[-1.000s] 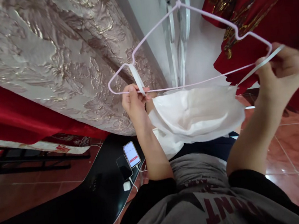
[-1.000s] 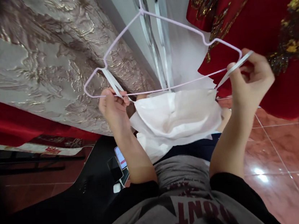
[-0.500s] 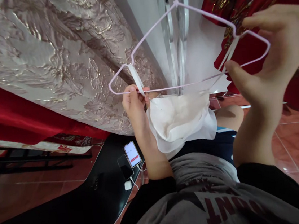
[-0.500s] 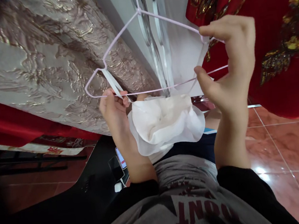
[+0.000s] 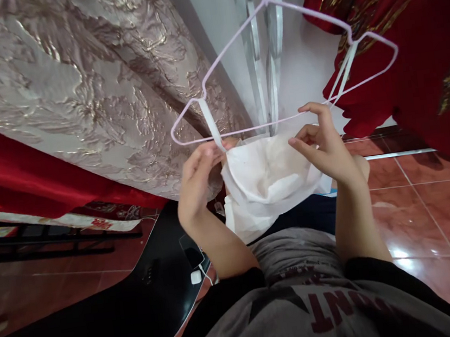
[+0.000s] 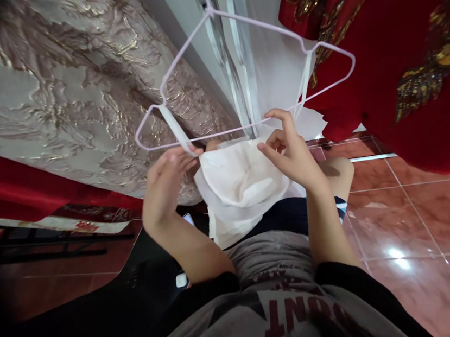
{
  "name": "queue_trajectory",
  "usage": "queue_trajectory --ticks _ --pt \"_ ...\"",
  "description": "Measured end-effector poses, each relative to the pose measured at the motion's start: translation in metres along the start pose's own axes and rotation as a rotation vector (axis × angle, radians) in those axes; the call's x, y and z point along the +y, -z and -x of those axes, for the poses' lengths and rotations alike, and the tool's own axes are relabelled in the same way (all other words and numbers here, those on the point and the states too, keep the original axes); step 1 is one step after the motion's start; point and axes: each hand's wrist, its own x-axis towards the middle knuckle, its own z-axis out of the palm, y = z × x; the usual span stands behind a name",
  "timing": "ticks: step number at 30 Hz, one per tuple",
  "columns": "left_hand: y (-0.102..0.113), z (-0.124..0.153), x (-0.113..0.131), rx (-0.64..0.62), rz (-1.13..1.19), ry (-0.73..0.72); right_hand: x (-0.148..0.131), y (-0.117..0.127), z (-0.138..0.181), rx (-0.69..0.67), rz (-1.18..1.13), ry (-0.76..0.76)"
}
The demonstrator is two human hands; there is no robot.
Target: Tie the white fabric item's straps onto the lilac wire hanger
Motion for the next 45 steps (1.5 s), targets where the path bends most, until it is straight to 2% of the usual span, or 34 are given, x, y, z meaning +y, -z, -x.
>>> queue_trajectory --ticks 4,8,11,14,15,17,20,22,23,25,26,27,28,30,32,33,37,39,42,45 --pt "0.001 0.007 0.035 -0.045 0.055 -0.078 -0.001 0.006 0.001 -0.017 -0.055 0.003" --pt "0.000 -0.002 0.054 0.121 0.144 -0.236 -0.002 0.018 0.006 -0.088 -0.075 -0.006" --pt "0.011 -0.008 0.044 0.284 0.180 -0.349 -0.003 0.023 0.008 -0.087 -0.075 0.002" --pt "0.019 -0.007 0.023 0.498 0.155 -0.310 -0.005 0.019 0.007 -0.133 -0.071 -0.007" --pt "0.018 -0.006 0.016 0.530 0.137 -0.276 -0.007 0.016 0.007 -0.159 -0.073 -0.012" --pt "0.010 -0.005 0.007 0.478 0.108 -0.197 -0.009 0.008 0.006 -0.199 -0.079 -0.020" --pt "-0.013 -0.007 0.000 0.312 0.110 -0.125 -0.007 -0.004 0.005 -0.221 -0.116 -0.014" --pt "-0.027 -0.011 -0.005 0.294 0.157 -0.146 0.002 -0.006 0.004 -0.128 -0.155 0.028" --pt "-0.033 -0.013 -0.008 0.302 0.186 -0.172 0.009 -0.006 0.004 0.001 -0.172 0.065" --pt "-0.039 -0.018 -0.015 0.307 0.236 -0.223 0.024 -0.001 0.003 0.366 -0.211 0.117" --pt "-0.041 -0.020 -0.019 0.305 0.252 -0.242 0.031 0.003 0.002 0.526 -0.238 0.101" --pt "-0.041 -0.022 -0.022 0.305 0.262 -0.259 0.036 0.005 0.002 0.617 -0.272 0.051" --pt "-0.041 -0.024 -0.025 0.307 0.265 -0.272 0.038 0.008 0.001 0.632 -0.312 -0.024" --pt "-0.040 -0.026 -0.028 0.318 0.256 -0.279 0.036 0.008 0.002 0.514 -0.363 -0.163" --pt "-0.038 -0.027 -0.029 0.337 0.234 -0.269 0.026 0.005 0.003 0.427 -0.351 -0.186" --pt "-0.037 -0.027 -0.028 0.346 0.226 -0.260 0.020 0.003 0.003 0.436 -0.328 -0.157" --pt "-0.035 -0.028 -0.025 0.349 0.244 -0.255 -0.006 0.006 0.006 0.610 -0.169 0.023" --pt "-0.034 -0.029 -0.024 0.344 0.258 -0.256 -0.018 0.011 0.005 0.583 -0.109 0.077" --pt "-0.036 -0.030 -0.023 0.353 0.276 -0.251 -0.035 0.018 -0.005 0.467 -0.182 0.119" --pt "-0.037 -0.029 -0.021 0.332 0.305 -0.230 -0.040 0.027 -0.025 0.528 -0.276 0.217"
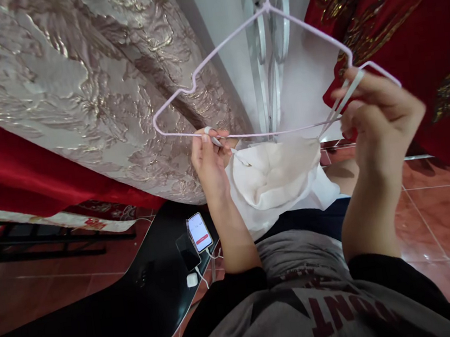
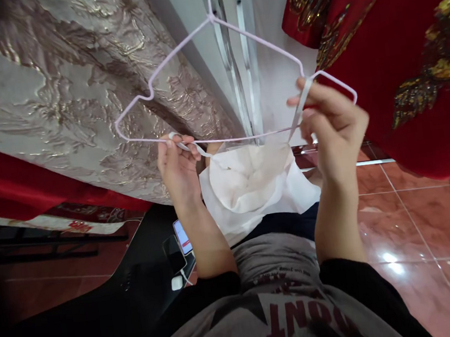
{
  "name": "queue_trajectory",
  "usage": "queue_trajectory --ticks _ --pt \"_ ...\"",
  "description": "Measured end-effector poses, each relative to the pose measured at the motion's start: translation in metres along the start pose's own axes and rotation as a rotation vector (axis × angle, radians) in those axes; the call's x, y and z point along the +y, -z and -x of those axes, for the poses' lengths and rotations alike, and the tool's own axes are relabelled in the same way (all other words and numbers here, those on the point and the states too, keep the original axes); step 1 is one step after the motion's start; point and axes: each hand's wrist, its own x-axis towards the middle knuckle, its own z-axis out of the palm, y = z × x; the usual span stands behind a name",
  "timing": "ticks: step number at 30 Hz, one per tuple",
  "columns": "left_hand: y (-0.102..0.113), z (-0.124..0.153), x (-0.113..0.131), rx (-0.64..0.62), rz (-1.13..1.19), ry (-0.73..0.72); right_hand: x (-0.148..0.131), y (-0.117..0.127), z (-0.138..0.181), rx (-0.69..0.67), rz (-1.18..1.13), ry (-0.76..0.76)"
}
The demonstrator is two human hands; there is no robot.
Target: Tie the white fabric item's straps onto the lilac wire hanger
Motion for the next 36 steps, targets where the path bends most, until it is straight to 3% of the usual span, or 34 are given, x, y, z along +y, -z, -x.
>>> queue_trajectory --ticks 5,7,10,12,15,17,21,24,28,31,36 --pt "0.000 0.003 0.009 0.026 -0.016 0.053 0.036 0.028 -0.026 0.098 -0.064 0.212" --pt "0.000 0.004 0.009 0.019 -0.013 0.061 0.050 0.041 -0.022 0.246 -0.063 0.352" --pt "-0.004 0.006 0.006 -0.017 0.006 0.088 0.054 0.043 -0.002 0.406 0.087 0.386" --pt "-0.007 0.008 0.002 -0.031 0.034 0.098 0.049 0.033 0.014 0.309 0.163 0.313" --pt "-0.009 0.011 -0.001 -0.037 0.050 0.080 0.043 0.012 0.031 -0.040 0.299 0.125" --pt "-0.006 0.011 -0.001 -0.027 0.021 0.055 0.045 0.001 0.035 -0.154 0.353 0.074" --pt "0.013 0.007 -0.001 0.123 -0.094 -0.073 0.050 -0.003 0.035 -0.084 0.319 0.121" --pt "0.030 0.000 0.002 0.298 -0.158 -0.309 0.048 0.002 0.030 -0.017 0.309 0.123" --pt "0.043 -0.012 0.012 0.384 -0.235 -0.626 0.039 0.005 0.027 -0.064 0.281 0.071" --pt "0.045 -0.024 0.021 0.307 -0.276 -0.649 0.033 0.004 0.027 -0.117 0.268 0.003" --pt "0.035 -0.056 0.035 -0.032 -0.441 -0.478 0.030 0.002 0.030 -0.188 0.277 -0.052"
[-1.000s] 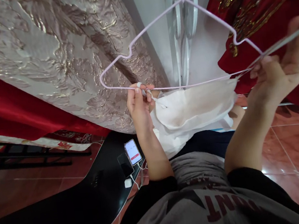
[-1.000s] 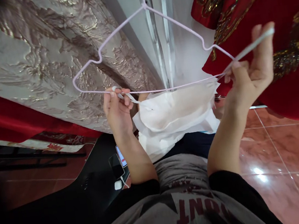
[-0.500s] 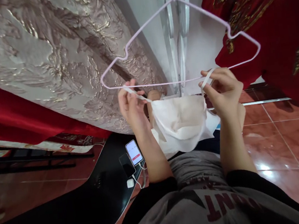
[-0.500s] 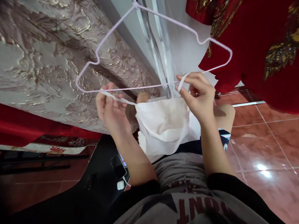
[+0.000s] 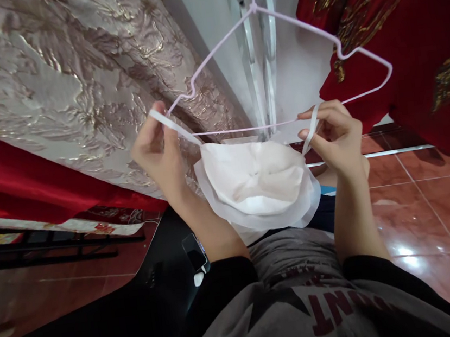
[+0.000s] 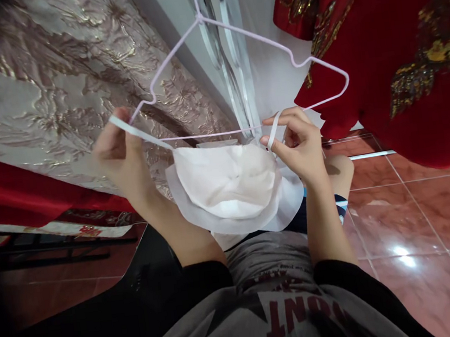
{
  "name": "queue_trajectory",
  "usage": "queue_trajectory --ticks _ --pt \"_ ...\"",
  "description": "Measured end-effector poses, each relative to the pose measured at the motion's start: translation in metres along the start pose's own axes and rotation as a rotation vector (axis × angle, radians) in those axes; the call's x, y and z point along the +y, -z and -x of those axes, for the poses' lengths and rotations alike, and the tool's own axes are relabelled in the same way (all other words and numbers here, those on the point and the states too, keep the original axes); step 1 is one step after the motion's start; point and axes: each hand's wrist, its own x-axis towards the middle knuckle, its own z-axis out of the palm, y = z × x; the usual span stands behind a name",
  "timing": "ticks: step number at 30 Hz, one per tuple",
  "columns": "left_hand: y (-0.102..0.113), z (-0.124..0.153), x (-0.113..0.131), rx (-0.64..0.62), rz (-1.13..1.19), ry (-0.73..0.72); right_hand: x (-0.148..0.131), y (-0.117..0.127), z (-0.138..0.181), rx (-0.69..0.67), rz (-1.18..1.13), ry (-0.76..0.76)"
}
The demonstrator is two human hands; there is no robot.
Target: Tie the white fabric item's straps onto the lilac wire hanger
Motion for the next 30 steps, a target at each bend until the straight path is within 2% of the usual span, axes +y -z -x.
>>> queue_trajectory --ticks 4,6,8,9,13,14,16,18,20,23,26,28,30 --pt "-0.013 -0.027 0.006 -0.196 -0.080 0.123 0.001 0.001 0.000 -0.011 -0.007 -0.005" --pt "-0.018 -0.033 0.010 -0.221 -0.079 0.202 0.001 0.002 0.000 -0.021 -0.011 -0.012" --pt "-0.023 -0.032 0.010 -0.173 -0.032 0.253 0.001 0.004 0.000 -0.029 -0.010 -0.004" --pt "-0.024 -0.029 0.009 -0.116 0.009 0.279 0.002 0.005 0.000 -0.030 -0.010 0.007" --pt "-0.034 0.004 -0.008 0.239 0.320 0.439 0.004 0.005 0.000 -0.047 0.004 0.036" --pt "-0.038 0.015 -0.012 0.267 0.402 0.473 0.004 0.004 0.000 -0.061 0.012 0.033" --pt "-0.048 0.038 -0.019 0.192 0.455 0.506 0.003 0.002 0.001 -0.083 0.027 0.026" --pt "-0.058 0.056 -0.020 0.135 0.414 0.461 0.002 0.001 0.002 -0.082 0.026 0.034" --pt "-0.065 0.067 -0.017 0.128 0.364 0.414 0.004 0.003 0.003 -0.057 0.021 0.055" --pt "-0.068 0.069 -0.007 0.154 0.294 0.410 0.019 0.018 0.000 0.091 0.016 0.088" --pt "-0.065 0.063 0.000 0.195 0.249 0.394 0.044 0.047 -0.011 0.380 -0.004 0.160" --pt "-0.062 0.060 0.002 0.200 0.264 0.375 0.054 0.068 -0.023 0.518 -0.033 0.236" --pt "-0.061 0.059 0.002 0.191 0.270 0.369 0.051 0.083 -0.035 0.516 -0.047 0.256"
